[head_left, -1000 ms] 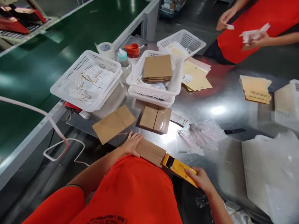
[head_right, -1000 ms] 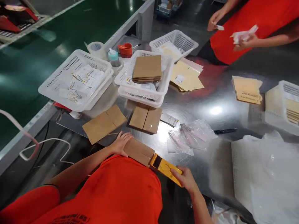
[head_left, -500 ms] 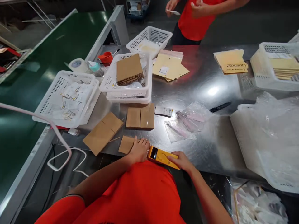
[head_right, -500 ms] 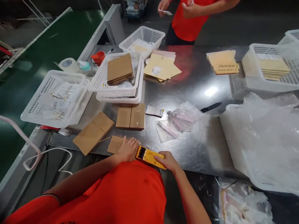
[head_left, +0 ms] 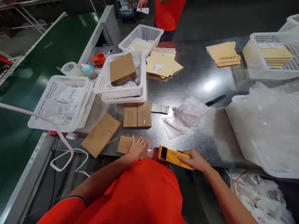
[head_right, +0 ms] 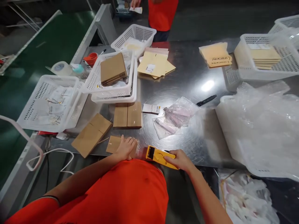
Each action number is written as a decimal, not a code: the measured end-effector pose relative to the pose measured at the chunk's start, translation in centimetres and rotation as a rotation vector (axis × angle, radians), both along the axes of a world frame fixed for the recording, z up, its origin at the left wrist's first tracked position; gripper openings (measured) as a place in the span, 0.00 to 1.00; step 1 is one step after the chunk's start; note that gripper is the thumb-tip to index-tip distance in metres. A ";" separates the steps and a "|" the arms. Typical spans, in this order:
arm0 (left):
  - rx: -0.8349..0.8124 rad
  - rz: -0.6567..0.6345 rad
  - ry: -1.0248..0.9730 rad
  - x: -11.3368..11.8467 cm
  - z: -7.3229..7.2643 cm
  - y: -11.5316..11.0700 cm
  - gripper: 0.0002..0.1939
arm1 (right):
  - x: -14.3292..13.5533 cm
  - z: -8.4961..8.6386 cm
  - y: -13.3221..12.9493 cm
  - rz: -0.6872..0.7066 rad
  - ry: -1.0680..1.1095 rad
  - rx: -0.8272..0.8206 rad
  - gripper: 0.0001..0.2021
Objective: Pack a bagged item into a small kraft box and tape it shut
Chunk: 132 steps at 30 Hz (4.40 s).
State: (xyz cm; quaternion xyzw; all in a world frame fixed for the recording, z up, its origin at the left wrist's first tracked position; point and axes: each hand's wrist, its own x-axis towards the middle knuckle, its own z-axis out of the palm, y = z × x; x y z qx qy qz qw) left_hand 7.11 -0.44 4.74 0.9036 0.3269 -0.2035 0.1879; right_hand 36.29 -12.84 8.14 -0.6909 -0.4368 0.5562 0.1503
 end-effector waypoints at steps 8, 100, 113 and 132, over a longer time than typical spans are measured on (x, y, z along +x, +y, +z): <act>-0.001 0.012 0.011 0.0 -0.4 0.0 0.52 | 0.7 -0.6 -1.3 -0.053 0.118 0.022 0.22; -0.047 0.178 -0.230 -4.3 8.7 1.0 0.47 | -10.5 8.6 10.9 0.420 -0.470 0.031 0.23; -0.003 0.111 -0.312 -4.8 7.9 0.7 0.51 | -13.1 8.9 13.6 0.302 -0.682 0.014 0.19; -0.338 0.356 -0.833 -2.6 12.6 -1.6 0.59 | -9.3 -0.4 -3.5 -0.261 -0.858 0.210 0.16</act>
